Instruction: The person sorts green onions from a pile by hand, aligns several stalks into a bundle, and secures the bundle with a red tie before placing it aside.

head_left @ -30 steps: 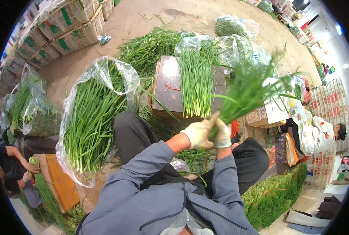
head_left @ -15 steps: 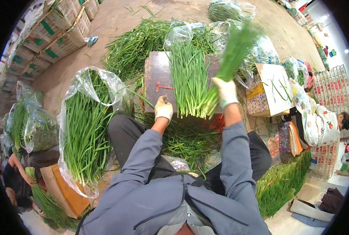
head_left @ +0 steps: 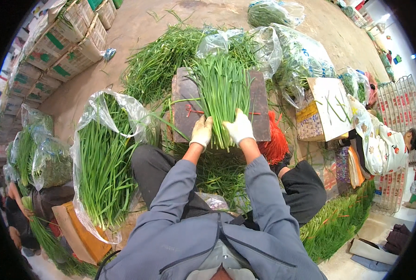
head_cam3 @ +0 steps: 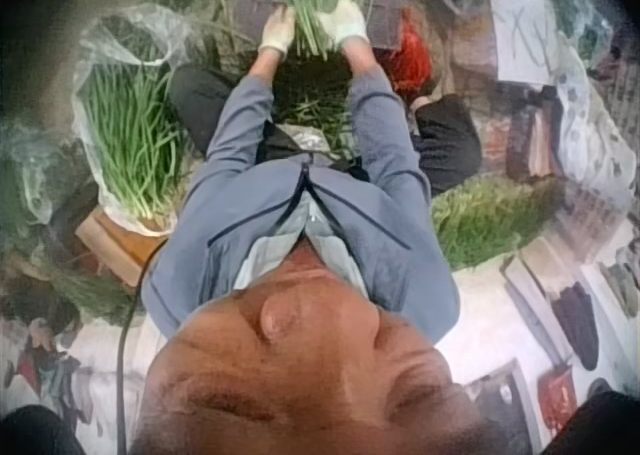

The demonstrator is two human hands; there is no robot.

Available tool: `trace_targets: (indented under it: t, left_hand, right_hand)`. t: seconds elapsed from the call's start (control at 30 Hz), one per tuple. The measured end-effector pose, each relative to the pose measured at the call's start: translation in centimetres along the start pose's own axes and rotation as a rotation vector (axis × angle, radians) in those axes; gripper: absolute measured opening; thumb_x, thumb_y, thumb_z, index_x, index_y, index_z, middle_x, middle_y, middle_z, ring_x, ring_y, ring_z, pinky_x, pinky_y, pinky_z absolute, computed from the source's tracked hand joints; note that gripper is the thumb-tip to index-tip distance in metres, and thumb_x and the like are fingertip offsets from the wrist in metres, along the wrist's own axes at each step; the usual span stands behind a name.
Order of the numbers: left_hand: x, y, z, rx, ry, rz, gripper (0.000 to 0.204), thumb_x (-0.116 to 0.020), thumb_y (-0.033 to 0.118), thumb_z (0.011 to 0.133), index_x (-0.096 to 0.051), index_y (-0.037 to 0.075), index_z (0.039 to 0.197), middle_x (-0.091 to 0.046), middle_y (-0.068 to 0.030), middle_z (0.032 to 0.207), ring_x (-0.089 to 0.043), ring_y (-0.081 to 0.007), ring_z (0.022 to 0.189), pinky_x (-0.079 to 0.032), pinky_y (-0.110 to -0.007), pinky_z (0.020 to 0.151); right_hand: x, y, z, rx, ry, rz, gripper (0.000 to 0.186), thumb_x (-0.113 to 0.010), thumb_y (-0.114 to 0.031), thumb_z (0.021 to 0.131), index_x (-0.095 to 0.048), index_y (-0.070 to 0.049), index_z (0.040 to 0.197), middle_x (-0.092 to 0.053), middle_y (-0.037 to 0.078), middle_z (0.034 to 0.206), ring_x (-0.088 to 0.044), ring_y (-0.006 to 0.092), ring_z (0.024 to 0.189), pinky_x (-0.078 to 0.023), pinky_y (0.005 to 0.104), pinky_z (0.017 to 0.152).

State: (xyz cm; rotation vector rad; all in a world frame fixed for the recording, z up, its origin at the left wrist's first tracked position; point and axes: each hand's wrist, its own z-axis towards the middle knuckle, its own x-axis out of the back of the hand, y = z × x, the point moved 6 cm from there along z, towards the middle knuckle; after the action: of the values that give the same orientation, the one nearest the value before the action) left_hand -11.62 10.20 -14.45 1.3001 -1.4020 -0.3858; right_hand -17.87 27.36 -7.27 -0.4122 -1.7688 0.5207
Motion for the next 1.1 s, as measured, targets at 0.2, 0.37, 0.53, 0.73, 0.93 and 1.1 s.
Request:
trace_targets:
  t: [0.2, 0.37, 0.53, 0.73, 0.93, 1.1]
  left_hand:
    - [-0.3, 1.8, -0.3, -0.088, 0.022, 0.200, 0.066, -0.056, 0.044, 0.093, -0.044, -0.001, 0.141, -0.053, -0.0284, 0.132, -0.051, -0.0421, 0.124, -0.041, -0.046, 0.105]
    - [0.5, 2.6, -0.8, -0.212, 0.111, 0.282, 0.057, -0.062, 0.039, 0.089, -0.049, 0.006, 0.134, -0.058, -0.0243, 0.120, -0.057, -0.0411, 0.111, -0.046, -0.050, 0.096]
    - [3.5, 4.9, -3.8, -0.062, -0.051, 0.380, 0.071, -0.061, 0.045, 0.089, -0.046, -0.001, 0.140, -0.056, -0.0242, 0.131, -0.056, -0.0394, 0.119, -0.044, -0.045, 0.103]
    - [14.2, 7.6, -14.3, -0.362, 0.079, 0.100, 0.044, -0.066, 0.027, 0.087, -0.062, 0.002, 0.123, -0.068, -0.0201, 0.108, -0.068, -0.0326, 0.095, -0.054, -0.039, 0.084]
    - [29.8, 3.6, -24.7, -0.416, 0.612, 0.166, 0.032, -0.067, 0.010, 0.085, -0.066, 0.003, 0.116, -0.071, -0.0146, 0.099, -0.069, -0.0266, 0.083, -0.055, -0.035, 0.079]
    - [40.1, -3.3, -33.5, -0.017, 0.911, 0.623, 0.065, -0.073, 0.031, 0.082, -0.051, 0.000, 0.136, -0.055, -0.0240, 0.133, -0.055, -0.0354, 0.122, -0.045, -0.041, 0.104]
  right_hand:
    - [2.7, 2.8, -4.0, 0.111, 0.104, 0.132, 0.039, -0.068, -0.027, 0.086, -0.064, -0.002, 0.115, -0.069, 0.020, 0.103, -0.066, 0.0350, 0.097, -0.051, 0.0419, 0.087]
    - [1.8, 0.4, -5.2, 0.189, 0.034, 0.195, 0.035, -0.066, -0.027, 0.086, -0.066, -0.003, 0.113, -0.070, 0.021, 0.102, -0.068, 0.0352, 0.095, -0.052, 0.0409, 0.085]
    - [2.3, 0.3, -6.5, 0.141, -0.059, 0.224, 0.026, -0.068, -0.026, 0.087, -0.070, -0.004, 0.100, -0.071, 0.019, 0.093, -0.069, 0.0320, 0.091, -0.053, 0.0402, 0.081]
    - [-6.8, -6.4, -10.2, 0.372, -0.291, -0.078, 0.042, -0.067, -0.036, 0.086, -0.060, -0.004, 0.113, -0.070, 0.023, 0.096, -0.066, 0.0406, 0.095, -0.052, 0.0482, 0.083]
    - [-13.0, -8.3, -7.8, 0.389, -0.193, -0.452, 0.023, -0.054, -0.025, 0.092, -0.060, -0.004, 0.097, -0.070, 0.024, 0.086, -0.069, 0.0416, 0.084, -0.054, 0.0499, 0.075]
    - [-17.2, -5.0, -12.3, 0.737, -0.850, -0.830, 0.033, -0.066, -0.028, 0.082, -0.072, -0.005, 0.106, -0.068, 0.022, 0.114, -0.064, 0.0374, 0.109, -0.051, 0.0440, 0.094]
